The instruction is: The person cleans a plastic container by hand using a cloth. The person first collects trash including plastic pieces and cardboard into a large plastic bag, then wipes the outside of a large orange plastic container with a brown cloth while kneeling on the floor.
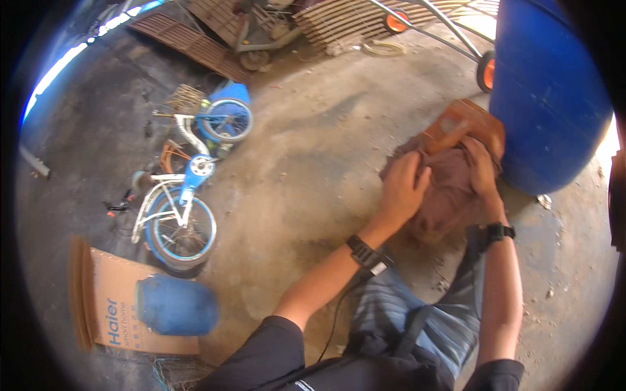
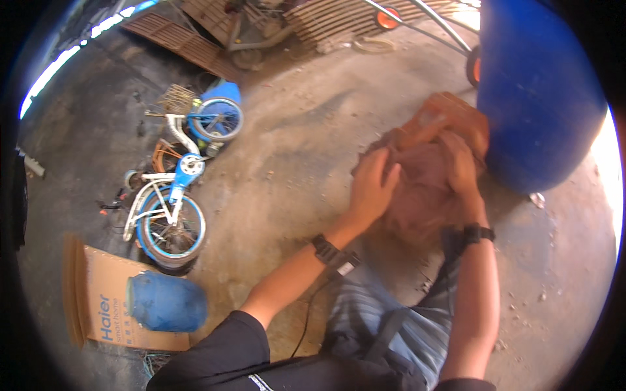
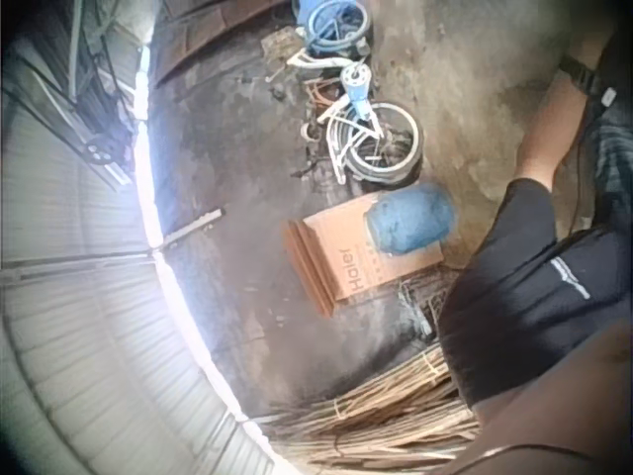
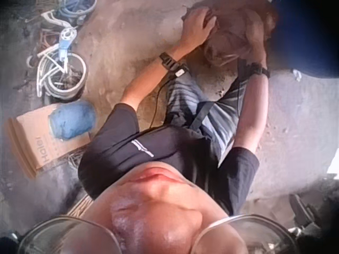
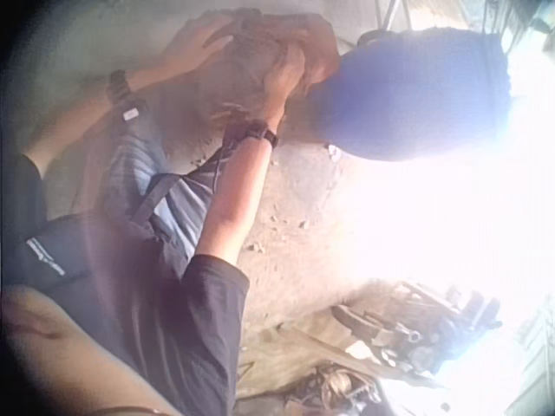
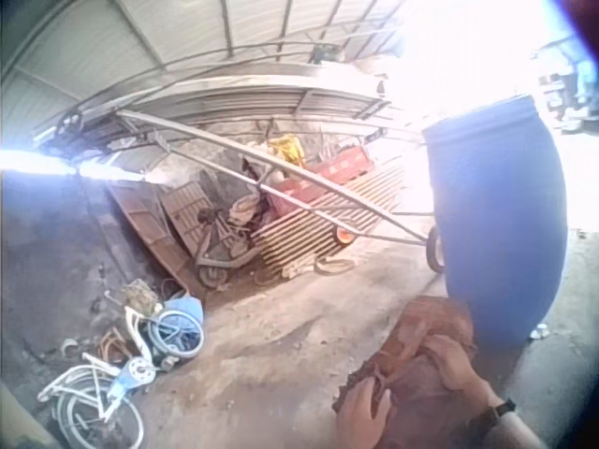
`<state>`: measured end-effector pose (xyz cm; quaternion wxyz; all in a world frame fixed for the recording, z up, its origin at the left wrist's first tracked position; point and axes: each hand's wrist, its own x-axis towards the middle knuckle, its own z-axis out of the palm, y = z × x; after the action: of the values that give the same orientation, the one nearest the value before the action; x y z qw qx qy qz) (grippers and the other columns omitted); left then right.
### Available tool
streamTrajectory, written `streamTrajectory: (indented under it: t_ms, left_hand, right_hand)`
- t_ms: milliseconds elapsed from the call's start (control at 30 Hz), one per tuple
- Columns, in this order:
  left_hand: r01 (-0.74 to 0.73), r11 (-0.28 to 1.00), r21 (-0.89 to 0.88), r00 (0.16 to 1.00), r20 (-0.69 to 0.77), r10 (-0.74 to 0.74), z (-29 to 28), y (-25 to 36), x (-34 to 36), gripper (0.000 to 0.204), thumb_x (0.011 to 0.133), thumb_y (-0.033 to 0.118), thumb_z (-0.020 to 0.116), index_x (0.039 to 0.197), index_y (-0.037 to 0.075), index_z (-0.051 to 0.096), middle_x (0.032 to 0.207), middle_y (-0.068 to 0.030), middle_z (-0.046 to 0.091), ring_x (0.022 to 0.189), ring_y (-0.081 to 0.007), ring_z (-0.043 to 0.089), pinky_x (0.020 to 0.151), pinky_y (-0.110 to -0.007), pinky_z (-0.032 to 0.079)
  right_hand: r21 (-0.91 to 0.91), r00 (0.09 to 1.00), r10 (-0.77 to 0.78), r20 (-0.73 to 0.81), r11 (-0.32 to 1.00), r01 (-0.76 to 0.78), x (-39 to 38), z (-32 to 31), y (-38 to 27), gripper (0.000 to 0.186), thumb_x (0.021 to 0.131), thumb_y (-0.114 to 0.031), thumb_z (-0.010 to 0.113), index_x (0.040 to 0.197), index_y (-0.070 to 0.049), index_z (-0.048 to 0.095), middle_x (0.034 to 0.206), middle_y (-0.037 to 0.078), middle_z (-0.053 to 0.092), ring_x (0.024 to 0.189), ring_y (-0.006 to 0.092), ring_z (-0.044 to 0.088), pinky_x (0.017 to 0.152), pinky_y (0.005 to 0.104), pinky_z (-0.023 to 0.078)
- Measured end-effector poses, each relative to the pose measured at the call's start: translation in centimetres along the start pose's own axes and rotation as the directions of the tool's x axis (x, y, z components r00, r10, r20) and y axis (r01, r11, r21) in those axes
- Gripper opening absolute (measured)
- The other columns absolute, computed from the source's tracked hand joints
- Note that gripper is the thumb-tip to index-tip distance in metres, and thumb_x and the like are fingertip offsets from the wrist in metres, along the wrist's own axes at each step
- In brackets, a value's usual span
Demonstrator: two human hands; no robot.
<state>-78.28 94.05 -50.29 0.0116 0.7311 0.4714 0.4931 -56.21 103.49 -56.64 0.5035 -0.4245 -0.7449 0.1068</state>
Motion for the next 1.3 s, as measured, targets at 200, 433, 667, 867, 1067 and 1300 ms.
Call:
streamTrajectory:
  t_ms: [200,433,667,867,1067,1300]
  left_hand:
    - [-0.023,1.0,0.021,0.999,-0.047,0.024,1.0,0.2,0.6,0.021,0.086,0.012,0.064,0.1,-0.003,0.06,0.09,-0.0164,0.061,0.084,-0.0356,0.057,0.076,-0.044,0.045]
    - [0.004,1.0,0.014,0.996,-0.084,-0.003,1.0,-0.4,1.2,0.02,0.086,0.013,0.065,0.099,-0.001,0.061,0.089,-0.0147,0.061,0.085,-0.0339,0.057,0.077,-0.042,0.044]
    - [-0.001,0.995,0.104,0.991,0.134,-0.013,0.8,6.7,-2.0,0.055,0.079,0.038,0.074,0.114,-0.001,0.056,0.099,-0.0147,0.057,0.092,-0.0325,0.052,0.08,-0.042,0.04]
    - [-0.082,0.988,0.129,0.972,0.231,0.05,2.8,11.8,-5.4,0.066,0.076,0.045,0.072,0.122,0.002,0.053,0.097,-0.0102,0.051,0.087,-0.0287,0.049,0.075,-0.039,0.04]
    - [-0.241,0.952,0.187,0.94,0.288,0.181,5.7,10.5,-3.0,0.064,0.078,0.046,0.069,0.12,0.002,0.052,0.092,-0.0089,0.05,0.082,-0.0242,0.049,0.071,-0.034,0.04]
    - [-0.194,0.965,0.178,0.971,0.177,0.162,6.9,10.7,-3.8,0.054,0.085,0.05,0.058,0.114,0.005,0.056,0.091,-0.0084,0.053,0.083,-0.0249,0.051,0.071,-0.037,0.04]
  right_hand:
    - [0.037,0.998,-0.025,-0.064,0.999,0.028,0.3,-0.6,-1.5,0.026,0.089,-0.002,0.051,0.112,0.0,0.062,0.112,0.022,0.062,0.107,0.0389,0.058,0.092,0.0415,0.046]
    - [-0.024,0.997,-0.058,-0.059,0.998,0.057,1.5,-0.6,-2.1,0.026,0.086,0.001,0.053,0.111,-0.001,0.062,0.111,0.02,0.063,0.103,0.0387,0.058,0.089,0.0418,0.047]
    - [0.26,0.985,0.128,0.112,0.953,-0.153,-0.2,-3.6,0.2,0.028,0.088,0.002,0.057,0.116,0.0,0.062,0.114,0.015,0.065,0.108,0.0282,0.06,0.095,0.0339,0.045]
    - [0.528,0.94,0.303,0.158,0.778,-0.339,-2.6,-5.8,3.3,0.025,0.09,0.001,0.058,0.114,0.001,0.063,0.116,0.012,0.065,0.107,0.0184,0.06,0.092,0.0297,0.046]
    - [0.515,0.825,0.561,-0.067,0.727,-0.453,-7.1,-8.0,5.3,0.025,0.094,-0.002,0.05,0.116,0.003,0.061,0.11,0.008,0.065,0.099,0.0139,0.059,0.088,0.0261,0.048]
    - [0.176,0.633,0.555,-0.541,0.81,-0.56,-10.5,-8.0,-8.6,0.03,0.097,-0.007,0.04,0.118,0.008,0.055,0.116,0.019,0.061,0.107,0.0261,0.058,0.093,0.0357,0.046]
